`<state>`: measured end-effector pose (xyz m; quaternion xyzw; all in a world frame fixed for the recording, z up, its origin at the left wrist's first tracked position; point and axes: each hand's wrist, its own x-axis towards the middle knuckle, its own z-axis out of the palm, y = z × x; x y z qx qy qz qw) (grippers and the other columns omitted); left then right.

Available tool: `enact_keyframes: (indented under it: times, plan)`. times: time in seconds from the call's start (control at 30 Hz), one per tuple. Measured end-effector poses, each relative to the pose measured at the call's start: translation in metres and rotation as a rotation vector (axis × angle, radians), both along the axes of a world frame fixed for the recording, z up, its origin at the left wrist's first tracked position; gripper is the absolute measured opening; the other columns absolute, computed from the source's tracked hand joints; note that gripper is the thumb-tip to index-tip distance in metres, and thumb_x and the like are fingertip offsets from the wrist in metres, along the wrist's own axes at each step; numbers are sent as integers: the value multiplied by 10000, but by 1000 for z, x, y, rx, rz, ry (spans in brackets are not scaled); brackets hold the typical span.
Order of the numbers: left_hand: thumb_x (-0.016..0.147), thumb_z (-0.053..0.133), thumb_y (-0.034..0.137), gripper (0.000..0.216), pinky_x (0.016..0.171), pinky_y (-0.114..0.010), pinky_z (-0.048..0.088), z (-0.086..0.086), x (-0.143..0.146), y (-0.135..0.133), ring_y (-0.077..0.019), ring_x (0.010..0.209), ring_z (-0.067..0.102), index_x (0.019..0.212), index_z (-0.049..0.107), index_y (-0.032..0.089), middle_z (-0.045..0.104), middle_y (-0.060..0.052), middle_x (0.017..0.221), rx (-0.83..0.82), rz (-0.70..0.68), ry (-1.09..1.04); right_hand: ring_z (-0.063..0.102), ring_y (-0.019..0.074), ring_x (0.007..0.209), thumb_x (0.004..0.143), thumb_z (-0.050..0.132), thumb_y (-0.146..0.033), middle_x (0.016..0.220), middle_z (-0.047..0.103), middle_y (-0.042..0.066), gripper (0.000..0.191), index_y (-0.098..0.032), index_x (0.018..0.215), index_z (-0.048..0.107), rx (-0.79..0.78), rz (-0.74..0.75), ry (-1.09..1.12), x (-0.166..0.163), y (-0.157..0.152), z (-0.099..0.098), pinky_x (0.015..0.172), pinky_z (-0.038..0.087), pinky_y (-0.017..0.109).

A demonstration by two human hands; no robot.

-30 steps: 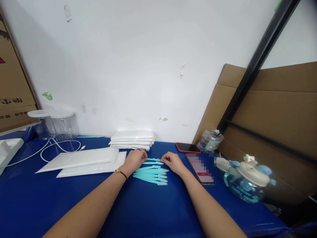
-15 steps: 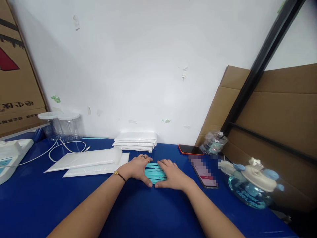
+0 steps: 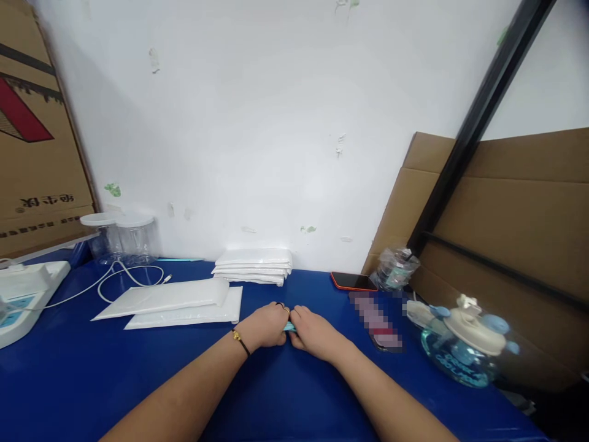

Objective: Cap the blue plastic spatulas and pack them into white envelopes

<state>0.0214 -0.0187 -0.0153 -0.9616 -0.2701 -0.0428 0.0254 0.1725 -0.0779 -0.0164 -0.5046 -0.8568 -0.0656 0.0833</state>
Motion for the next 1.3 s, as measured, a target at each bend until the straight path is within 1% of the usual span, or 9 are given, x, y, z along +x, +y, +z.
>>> enact_keyframes:
  times: [0.2,0.3,0.4,0.57,0.77,1.0,1.1,1.2,1.3]
  plan:
    - [727,536,242,175,776,-346,446,7,1,-2,-246,840,576,878,521,156,603,-100,889,-15,13,-45,585,210,754,761,514,-165,883,621,97,219,-136,976,551,-140,-48,30,10,0,20,648,422,284]
    - [759,512,242,171,687,-291,437,13,0,-2,-205,746,588,914,479,180,607,-53,834,-160,32,-144,591,195,752,731,596,-223,871,640,51,297,-191,1024,564,-193,-37,187,26,-2,52,633,415,261]
    - [786,479,247,127,620,-241,412,17,1,-1,-158,696,566,896,441,198,582,-6,796,-337,54,-387,584,199,870,694,676,-349,1011,619,41,564,-244,1213,481,-194,21,443,37,-1,90,694,443,254]
    - [841,439,308,155,652,-239,430,26,10,-6,-133,725,538,926,447,178,580,-18,846,-515,58,-875,540,193,1021,901,410,-372,1129,580,60,311,-225,1129,561,32,67,741,11,6,126,853,424,296]
    - [801,481,289,176,559,-233,432,18,16,-8,-119,570,526,690,497,153,556,-7,597,-757,97,-994,564,143,833,927,372,-293,879,616,27,253,-209,939,611,96,145,578,-40,15,112,747,417,239]
    - [745,553,268,186,563,-237,448,-4,21,3,-137,599,562,610,520,143,582,-23,569,-881,5,-1045,550,159,732,908,399,-342,752,596,36,301,-185,761,609,93,19,606,-35,19,81,688,409,264]
    - [769,556,363,265,454,-212,370,5,19,-2,-89,433,470,636,511,139,489,27,459,-1014,-6,-1043,585,187,863,847,515,-382,944,628,53,241,-215,1000,598,-85,84,953,-20,18,79,766,443,299]
    - [756,592,410,275,412,-195,296,18,12,-10,-49,344,341,724,498,153,376,93,398,-1234,-69,-1045,538,231,1064,702,689,-401,1196,547,82,626,-264,1257,434,-348,223,1312,-9,14,72,880,432,365]
    - [639,717,339,306,416,-190,287,27,8,-17,-23,337,275,699,473,164,337,118,409,-1579,-161,-820,517,277,1101,589,761,-432,1194,554,107,648,-214,1160,548,-637,333,1430,-11,6,57,933,401,417]
